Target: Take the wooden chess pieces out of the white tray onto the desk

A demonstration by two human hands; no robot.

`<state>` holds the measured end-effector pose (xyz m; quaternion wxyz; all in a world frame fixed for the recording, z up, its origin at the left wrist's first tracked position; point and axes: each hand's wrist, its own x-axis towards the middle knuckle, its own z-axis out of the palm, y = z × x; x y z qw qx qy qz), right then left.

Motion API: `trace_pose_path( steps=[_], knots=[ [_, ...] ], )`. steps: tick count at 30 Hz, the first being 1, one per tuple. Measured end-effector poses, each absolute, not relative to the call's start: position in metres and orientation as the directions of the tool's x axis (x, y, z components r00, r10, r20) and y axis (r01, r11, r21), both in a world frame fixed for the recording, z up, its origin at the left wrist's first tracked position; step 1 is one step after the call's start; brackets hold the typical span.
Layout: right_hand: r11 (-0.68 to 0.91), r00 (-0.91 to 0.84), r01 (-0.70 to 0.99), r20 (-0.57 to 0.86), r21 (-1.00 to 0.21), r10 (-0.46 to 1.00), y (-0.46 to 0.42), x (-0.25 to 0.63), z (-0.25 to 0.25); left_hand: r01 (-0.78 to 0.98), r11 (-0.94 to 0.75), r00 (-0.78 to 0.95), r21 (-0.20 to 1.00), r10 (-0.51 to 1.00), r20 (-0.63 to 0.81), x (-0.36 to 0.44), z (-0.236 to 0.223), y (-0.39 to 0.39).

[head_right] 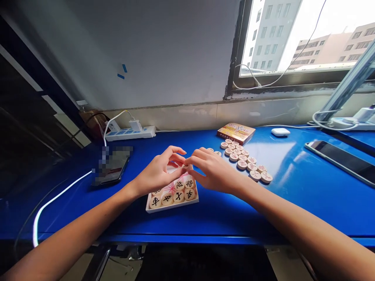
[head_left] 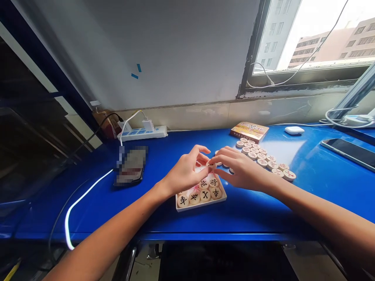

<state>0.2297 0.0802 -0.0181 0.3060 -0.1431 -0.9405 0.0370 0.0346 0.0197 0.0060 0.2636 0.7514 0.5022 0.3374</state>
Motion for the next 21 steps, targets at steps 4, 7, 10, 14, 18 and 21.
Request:
trace_pose_path(
  steps=[4,7,10,14,18,21],
  knots=[
    [0.942,-0.745,0.252,0.577,-0.221,0.335,0.0783,0.2298,-0.0170,0.477,-0.347,0.254,0.808,0.934,0.251,0.0359,0.0041,0.0194],
    [0.934,-0.753,0.256,0.554,-0.251,0.355,0.0761,0.2298,-0.0187,0.431,-0.355,0.258,0.830,0.929,0.264,0.0360,0.0010,0.0203],
    [0.942,-0.773,0.232,0.543,-0.242,0.329,0.0739,0.2291,-0.0206,0.403,-0.340,0.287,0.850,0.928,0.236,0.0370,-0.0005,0.0191],
    [0.948,-0.744,0.227,0.589,-0.222,0.316,0.0736,0.2280,-0.0195,0.371,-0.275,0.326,0.887,0.933,0.153,0.0386,-0.0013,0.0167],
    [0.947,-0.712,0.275,0.627,-0.165,0.316,0.0768,0.2284,-0.0182,0.354,-0.246,0.349,0.902,0.930,0.117,0.0391,-0.0021,0.0170],
    [0.952,-0.730,0.285,0.618,-0.114,0.293,0.0774,0.2297,-0.0182,0.314,-0.235,0.357,0.920,0.927,0.115,0.0393,-0.0008,0.0179]
  ],
)
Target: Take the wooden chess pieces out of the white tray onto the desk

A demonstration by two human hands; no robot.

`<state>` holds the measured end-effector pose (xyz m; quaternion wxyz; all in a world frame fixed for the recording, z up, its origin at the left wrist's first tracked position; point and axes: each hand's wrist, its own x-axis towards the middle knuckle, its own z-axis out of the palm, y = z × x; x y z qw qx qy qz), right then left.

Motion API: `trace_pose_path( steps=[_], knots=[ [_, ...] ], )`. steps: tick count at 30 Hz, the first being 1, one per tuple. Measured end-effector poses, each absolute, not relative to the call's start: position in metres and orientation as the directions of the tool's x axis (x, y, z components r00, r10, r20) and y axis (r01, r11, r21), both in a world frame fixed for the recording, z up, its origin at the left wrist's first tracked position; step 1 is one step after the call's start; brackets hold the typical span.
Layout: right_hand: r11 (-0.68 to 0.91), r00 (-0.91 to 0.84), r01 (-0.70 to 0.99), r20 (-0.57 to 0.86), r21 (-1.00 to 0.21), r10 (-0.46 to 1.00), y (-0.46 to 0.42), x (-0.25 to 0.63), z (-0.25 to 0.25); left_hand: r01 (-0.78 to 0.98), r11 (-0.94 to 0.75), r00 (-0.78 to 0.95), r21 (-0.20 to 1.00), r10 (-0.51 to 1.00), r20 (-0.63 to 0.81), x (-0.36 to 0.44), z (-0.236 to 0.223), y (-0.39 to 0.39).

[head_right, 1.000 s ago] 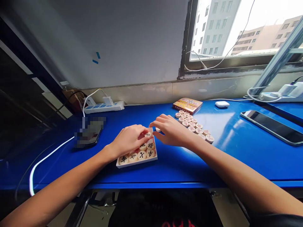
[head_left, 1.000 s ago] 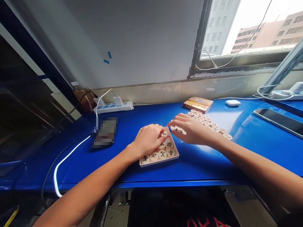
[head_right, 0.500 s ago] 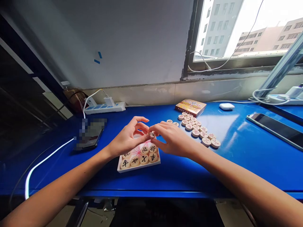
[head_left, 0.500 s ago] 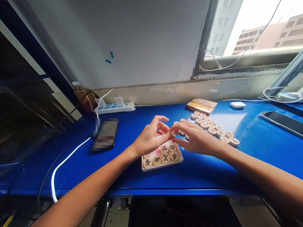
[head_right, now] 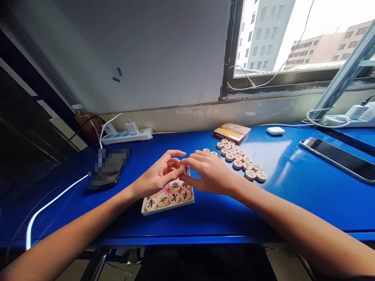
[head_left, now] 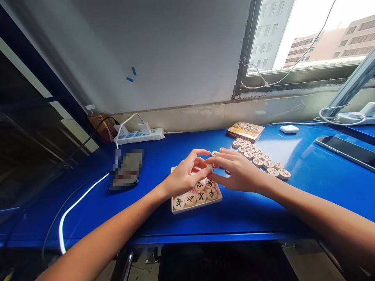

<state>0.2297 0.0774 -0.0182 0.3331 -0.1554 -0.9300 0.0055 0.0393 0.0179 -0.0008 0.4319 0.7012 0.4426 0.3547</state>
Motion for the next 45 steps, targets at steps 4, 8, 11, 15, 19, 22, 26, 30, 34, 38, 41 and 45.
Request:
trace_pose_path(
  steps=[4,8,11,15,19,22,26,30,34,38,41,45],
  knots=[
    [0.946,-0.725,0.311,0.619,-0.096,0.301,0.074,0.231,-0.016,0.279,-0.228,0.352,0.933,0.928,0.122,0.038,0.002,0.019],
    [0.950,-0.707,0.306,0.653,-0.065,0.272,0.071,0.230,-0.014,0.273,-0.209,0.378,0.939,0.921,0.094,0.036,0.000,0.020],
    [0.948,-0.679,0.311,0.682,-0.068,0.271,0.072,0.229,-0.014,0.282,-0.225,0.385,0.933,0.917,0.105,0.035,-0.001,0.020],
    [0.939,-0.641,0.330,0.709,-0.092,0.295,0.075,0.229,-0.015,0.299,-0.253,0.371,0.920,0.919,0.132,0.035,0.000,0.020],
    [0.931,-0.648,0.351,0.693,-0.096,0.316,0.076,0.229,-0.015,0.306,-0.260,0.358,0.916,0.923,0.142,0.034,0.001,0.021],
    [0.931,-0.663,0.356,0.679,-0.083,0.314,0.075,0.229,-0.015,0.316,-0.254,0.349,0.914,0.927,0.137,0.034,0.000,0.022],
    [0.928,-0.664,0.356,0.671,-0.106,0.331,0.073,0.226,-0.016,0.335,-0.245,0.329,0.910,0.935,0.130,0.034,0.000,0.024],
    [0.933,-0.651,0.352,0.694,-0.082,0.307,0.073,0.227,-0.013,0.383,-0.278,0.346,0.881,0.927,0.143,0.033,0.002,0.024],
    [0.906,-0.604,0.418,0.727,-0.062,0.328,0.077,0.235,-0.002,0.593,-0.399,0.384,0.700,0.904,0.190,0.027,0.005,0.024],
    [0.892,-0.523,0.445,0.786,-0.081,0.331,0.081,0.244,0.011,0.743,-0.519,0.482,0.422,0.853,0.202,0.024,0.005,0.023],
    [0.887,-0.529,0.452,0.773,-0.093,0.350,0.082,0.249,0.016,0.773,-0.537,0.511,0.338,0.842,0.171,0.025,0.005,0.021],
    [0.887,-0.596,0.439,0.693,-0.141,0.405,0.083,0.250,0.018,0.787,-0.554,0.549,0.272,0.829,0.103,0.029,0.008,0.020]
  ],
)
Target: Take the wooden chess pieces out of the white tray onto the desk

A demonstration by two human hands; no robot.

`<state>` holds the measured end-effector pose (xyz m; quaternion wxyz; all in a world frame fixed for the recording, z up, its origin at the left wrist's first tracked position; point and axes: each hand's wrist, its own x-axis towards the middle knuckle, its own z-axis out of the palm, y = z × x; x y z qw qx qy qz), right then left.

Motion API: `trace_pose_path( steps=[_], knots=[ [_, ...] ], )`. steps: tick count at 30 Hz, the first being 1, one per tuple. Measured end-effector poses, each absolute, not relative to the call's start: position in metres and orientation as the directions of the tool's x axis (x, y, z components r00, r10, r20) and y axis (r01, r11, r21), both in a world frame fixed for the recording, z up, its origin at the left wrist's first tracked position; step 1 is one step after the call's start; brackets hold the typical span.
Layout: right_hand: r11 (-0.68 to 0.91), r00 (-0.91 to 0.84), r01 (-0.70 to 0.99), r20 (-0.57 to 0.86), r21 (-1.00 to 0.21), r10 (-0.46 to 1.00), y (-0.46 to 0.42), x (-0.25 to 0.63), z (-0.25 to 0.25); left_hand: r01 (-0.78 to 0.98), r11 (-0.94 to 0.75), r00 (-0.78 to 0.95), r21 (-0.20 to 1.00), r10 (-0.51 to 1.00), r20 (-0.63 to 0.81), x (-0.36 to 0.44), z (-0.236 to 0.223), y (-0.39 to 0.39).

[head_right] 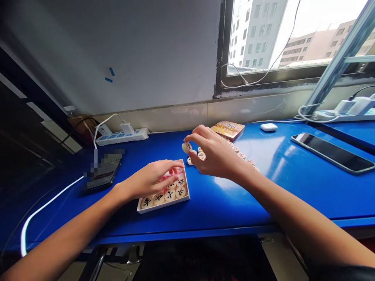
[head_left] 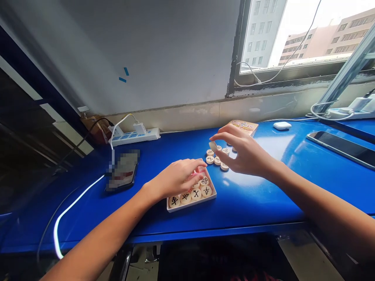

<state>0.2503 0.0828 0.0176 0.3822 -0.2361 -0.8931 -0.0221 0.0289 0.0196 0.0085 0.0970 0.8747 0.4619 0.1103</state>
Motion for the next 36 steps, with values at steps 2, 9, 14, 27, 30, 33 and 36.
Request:
trace_pose_path(
  steps=[2,9,14,27,30,33,36],
  knots=[
    [0.885,-0.651,0.448,0.631,-0.130,0.422,0.083,0.250,0.016,0.787,-0.559,0.564,0.262,0.824,0.065,0.030,0.011,0.019],
    [0.869,-0.826,0.491,0.350,0.059,0.442,0.085,0.254,0.001,0.819,-0.531,0.536,0.220,0.843,0.042,0.034,0.012,0.017],
    [0.877,-0.842,0.478,0.301,0.033,0.448,0.085,0.252,-0.008,0.834,-0.531,0.529,0.150,0.847,0.057,0.033,0.006,0.019],
    [0.863,-0.784,0.501,0.385,-0.070,0.487,0.083,0.241,-0.011,0.791,-0.518,0.512,0.325,0.852,0.110,0.033,0.006,0.017],
    [0.894,-0.770,0.435,0.473,-0.105,0.429,0.077,0.236,-0.010,0.729,-0.455,0.451,0.512,0.881,0.141,0.031,0.008,0.018],
    [0.912,-0.728,0.386,0.563,-0.134,0.391,0.072,0.231,-0.011,0.642,-0.380,0.342,0.666,0.919,0.195,0.029,0.011,0.021],
    [0.908,-0.676,0.385,0.619,-0.167,0.400,0.069,0.227,-0.015,0.639,-0.391,0.263,0.663,0.920,0.289,0.028,0.010,0.024]
  ],
)
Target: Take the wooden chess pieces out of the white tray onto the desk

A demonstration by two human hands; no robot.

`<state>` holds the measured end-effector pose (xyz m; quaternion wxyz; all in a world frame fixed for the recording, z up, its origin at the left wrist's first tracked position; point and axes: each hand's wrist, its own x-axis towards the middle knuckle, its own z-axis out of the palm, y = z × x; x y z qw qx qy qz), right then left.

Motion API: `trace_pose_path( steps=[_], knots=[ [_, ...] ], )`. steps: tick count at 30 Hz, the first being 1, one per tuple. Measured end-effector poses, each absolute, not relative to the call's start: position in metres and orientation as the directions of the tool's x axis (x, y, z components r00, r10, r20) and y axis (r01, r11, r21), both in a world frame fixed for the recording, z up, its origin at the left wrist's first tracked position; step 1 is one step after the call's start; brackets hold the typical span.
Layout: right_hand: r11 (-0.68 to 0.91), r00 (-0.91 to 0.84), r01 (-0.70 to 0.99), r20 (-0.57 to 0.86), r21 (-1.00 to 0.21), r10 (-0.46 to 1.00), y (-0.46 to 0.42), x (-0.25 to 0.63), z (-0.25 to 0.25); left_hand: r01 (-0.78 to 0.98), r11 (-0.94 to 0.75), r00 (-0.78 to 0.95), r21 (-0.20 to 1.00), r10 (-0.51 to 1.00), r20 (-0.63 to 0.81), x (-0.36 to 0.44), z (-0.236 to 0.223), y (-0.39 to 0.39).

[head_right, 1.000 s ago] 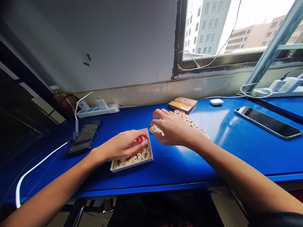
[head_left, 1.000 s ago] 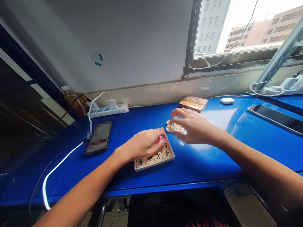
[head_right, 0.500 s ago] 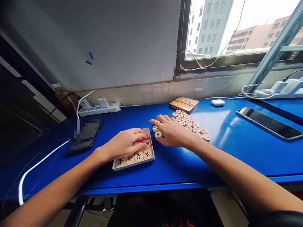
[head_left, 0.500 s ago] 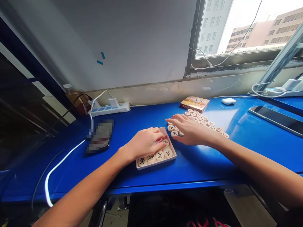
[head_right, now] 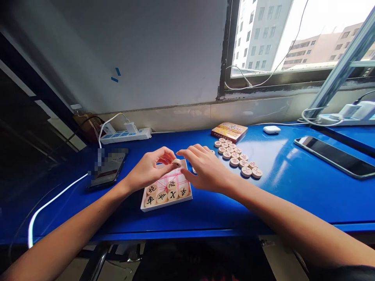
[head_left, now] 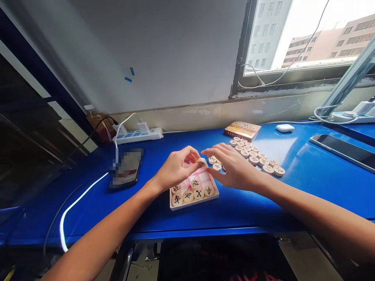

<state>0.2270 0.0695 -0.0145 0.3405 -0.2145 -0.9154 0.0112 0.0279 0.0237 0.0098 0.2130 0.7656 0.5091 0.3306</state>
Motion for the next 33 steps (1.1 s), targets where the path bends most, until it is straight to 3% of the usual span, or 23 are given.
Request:
trace_pose_path(
  steps=[6,10,20,26,33],
  knots=[
    [0.889,-0.577,0.376,0.684,-0.262,0.446,0.066,0.221,-0.018,0.750,-0.512,0.348,0.418,0.844,0.408,0.029,-0.002,0.024],
    [0.900,-0.569,0.359,0.706,-0.249,0.422,0.063,0.220,-0.018,0.748,-0.549,0.382,0.372,0.815,0.436,0.031,-0.004,0.022],
    [0.854,-0.586,0.412,0.626,-0.317,0.514,0.052,0.211,-0.028,0.853,-0.522,0.481,0.016,0.797,0.365,0.038,0.000,0.018],
    [0.855,-0.575,0.403,0.637,-0.327,0.514,0.051,0.210,-0.029,0.870,-0.490,0.472,-0.054,0.797,0.376,0.039,-0.002,0.016],
    [0.868,-0.561,0.375,0.666,-0.325,0.491,0.051,0.210,-0.028,0.874,-0.482,0.464,-0.053,0.799,0.382,0.040,0.001,0.015]
  ],
)
